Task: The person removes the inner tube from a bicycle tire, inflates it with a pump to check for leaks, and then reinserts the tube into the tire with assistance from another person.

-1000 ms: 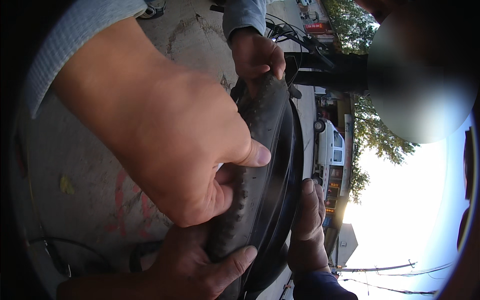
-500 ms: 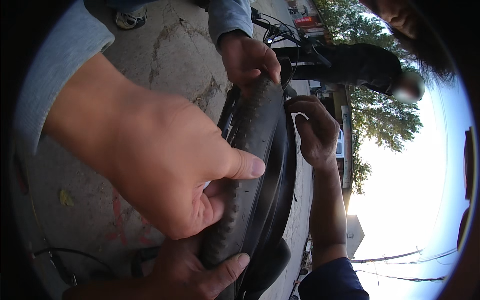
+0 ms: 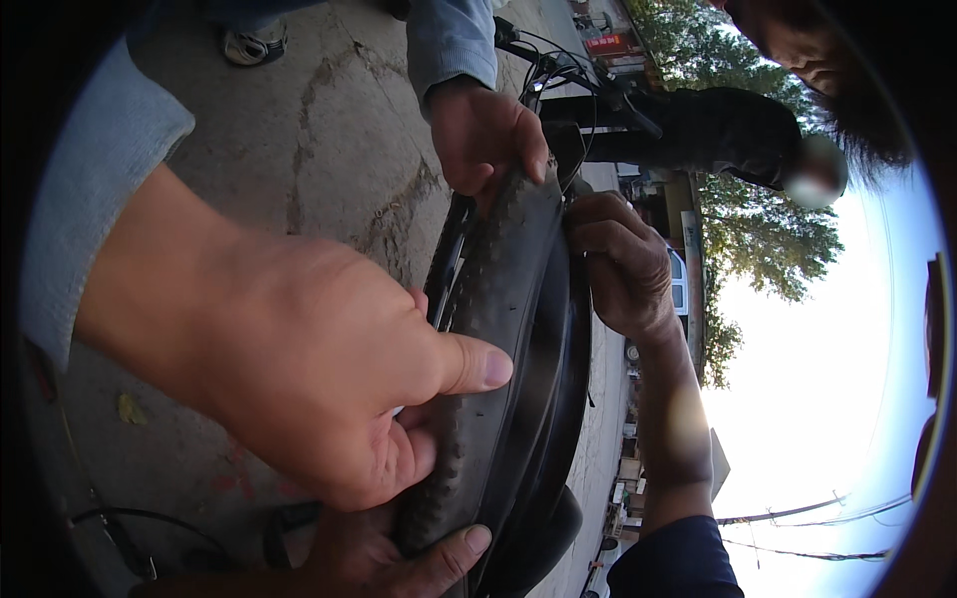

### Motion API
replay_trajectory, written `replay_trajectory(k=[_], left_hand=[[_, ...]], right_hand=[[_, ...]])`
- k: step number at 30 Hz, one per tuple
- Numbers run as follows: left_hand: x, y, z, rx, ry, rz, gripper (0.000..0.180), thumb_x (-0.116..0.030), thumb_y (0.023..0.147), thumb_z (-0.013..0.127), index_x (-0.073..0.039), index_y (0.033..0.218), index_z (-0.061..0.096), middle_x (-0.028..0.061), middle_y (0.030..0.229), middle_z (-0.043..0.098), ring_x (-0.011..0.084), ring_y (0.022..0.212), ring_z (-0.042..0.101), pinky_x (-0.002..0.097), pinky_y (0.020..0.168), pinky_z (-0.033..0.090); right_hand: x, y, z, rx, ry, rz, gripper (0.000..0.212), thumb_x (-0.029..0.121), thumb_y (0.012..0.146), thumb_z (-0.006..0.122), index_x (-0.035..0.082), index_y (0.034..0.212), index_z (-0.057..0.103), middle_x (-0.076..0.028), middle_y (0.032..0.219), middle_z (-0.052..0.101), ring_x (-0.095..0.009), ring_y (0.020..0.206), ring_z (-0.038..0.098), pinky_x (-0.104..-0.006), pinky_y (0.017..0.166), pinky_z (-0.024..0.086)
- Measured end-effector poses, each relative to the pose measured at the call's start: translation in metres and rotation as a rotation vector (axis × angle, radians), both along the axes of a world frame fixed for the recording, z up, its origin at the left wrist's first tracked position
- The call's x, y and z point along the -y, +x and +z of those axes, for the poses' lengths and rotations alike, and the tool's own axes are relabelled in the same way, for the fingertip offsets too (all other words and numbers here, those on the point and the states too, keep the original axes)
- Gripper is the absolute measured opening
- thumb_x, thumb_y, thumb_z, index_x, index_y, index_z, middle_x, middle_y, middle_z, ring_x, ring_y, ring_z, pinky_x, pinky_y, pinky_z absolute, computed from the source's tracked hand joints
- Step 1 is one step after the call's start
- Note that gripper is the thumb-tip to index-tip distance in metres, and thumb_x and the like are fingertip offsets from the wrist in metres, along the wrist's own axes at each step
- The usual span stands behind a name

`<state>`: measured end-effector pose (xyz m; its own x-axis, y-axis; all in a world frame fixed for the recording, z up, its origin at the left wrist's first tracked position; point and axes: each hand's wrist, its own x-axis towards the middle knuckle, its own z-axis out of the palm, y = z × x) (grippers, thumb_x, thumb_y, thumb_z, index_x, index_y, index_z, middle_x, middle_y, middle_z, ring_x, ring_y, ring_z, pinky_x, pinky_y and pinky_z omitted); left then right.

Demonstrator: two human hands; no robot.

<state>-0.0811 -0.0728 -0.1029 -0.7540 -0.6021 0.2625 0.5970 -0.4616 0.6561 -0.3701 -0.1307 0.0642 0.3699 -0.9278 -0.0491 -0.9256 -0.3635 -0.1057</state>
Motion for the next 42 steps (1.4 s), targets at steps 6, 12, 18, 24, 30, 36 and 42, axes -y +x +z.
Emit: replay_trajectory(k=[6, 12, 18, 24, 30, 36, 42], left_hand=[[-0.005, 0.001, 0.018, 0.082, 0.185, 0.0, 0.082, -0.012, 0.092, 0.071, 0.008, 0.158, 0.026, 0.0185, 0.156, 0.036, 0.0269, 0.142, 0.041, 0.0407, 0.117, 0.038], [-0.001, -0.002, 0.008, 0.032, 0.232, -0.093, 0.068, -0.017, 0.094, 0.071, 0.004, 0.15, 0.037, 0.0169, 0.143, 0.046, 0.0283, 0.132, 0.048, 0.0413, 0.111, 0.042], [-0.005, -0.003, 0.004, 0.027, 0.25, -0.128, 0.055, -0.021, 0.097, 0.072, 0.0, 0.141, 0.047, 0.0153, 0.13, 0.055, 0.0298, 0.121, 0.055, 0.042, 0.104, 0.046], [-0.008, 0.002, 0.001, 0.046, 0.279, -0.181, 0.042, -0.025, 0.099, 0.072, -0.004, 0.133, 0.058, 0.0138, 0.117, 0.064, 0.0313, 0.11, 0.061, 0.0427, 0.098, 0.05], [-0.004, 0.015, 0.006, 0.131, 0.289, -0.208, 0.041, -0.016, 0.101, 0.071, 0.002, 0.136, 0.062, 0.0076, 0.126, 0.071, 0.0147, 0.112, 0.066, 0.0322, 0.102, 0.051], [-0.007, 0.005, 0.011, 0.089, 0.339, -0.139, 0.018, -0.013, 0.098, 0.07, 0.002, 0.107, 0.067, 0.0051, 0.09, 0.068, 0.0116, 0.083, 0.063, 0.0299, 0.075, 0.05], [0.001, 0.002, 0.012, 0.059, 0.356, -0.038, 0.015, -0.013, 0.098, 0.07, 0.001, 0.1, 0.067, 0.003, 0.085, 0.066, 0.01, 0.08, 0.059, 0.0292, 0.073, 0.048]], right_hand=[[-0.017, 0.018, 0.001, 0.13, 0.016, 0.084, 0.025, -0.019, 0.075, 0.054, 0.001, 0.086, 0.063, -0.015, 0.093, 0.067, -0.031, 0.091, 0.068, -0.0373, 0.083, 0.055], [-0.053, 0.066, 0.003, 0.23, 0.024, 0.146, 0.019, -0.008, 0.071, 0.064, 0.007, 0.082, 0.07, -0.007, 0.087, 0.064, -0.028, 0.085, 0.064, -0.0407, 0.08, 0.055], [-0.086, 0.101, 0.005, 0.239, 0.126, 0.307, 0.007, 0.011, 0.076, 0.075, 0.008, 0.081, 0.071, -0.005, 0.089, 0.068, -0.026, 0.083, 0.065, -0.0393, 0.074, 0.055], [-0.062, 0.07, 0.01, 0.12, 0.04, 0.294, 0.014, 0.001, 0.081, 0.07, 0.012, 0.09, 0.072, -0.004, 0.093, 0.066, -0.022, 0.088, 0.066, -0.0363, 0.077, 0.055], [-0.005, 0.0, -0.006, 0.034, -0.026, 0.068, 0.028, -0.014, 0.075, 0.051, 0.005, 0.091, 0.064, -0.011, 0.098, 0.064, -0.026, 0.091, 0.067, -0.0358, 0.079, 0.055], [-0.058, 0.041, -0.007, 0.077, -0.091, 0.168, 0.023, -0.011, 0.072, 0.056, 0.004, 0.088, 0.062, -0.014, 0.096, 0.065, -0.035, 0.097, 0.067, -0.0438, 0.084, 0.055], [-0.118, 0.11, -0.012, 0.079, 0.011, 0.372, 0.011, 0.015, 0.068, 0.071, 0.014, 0.078, 0.068, -0.001, 0.094, 0.067, -0.022, 0.094, 0.065, -0.0381, 0.09, 0.056]])
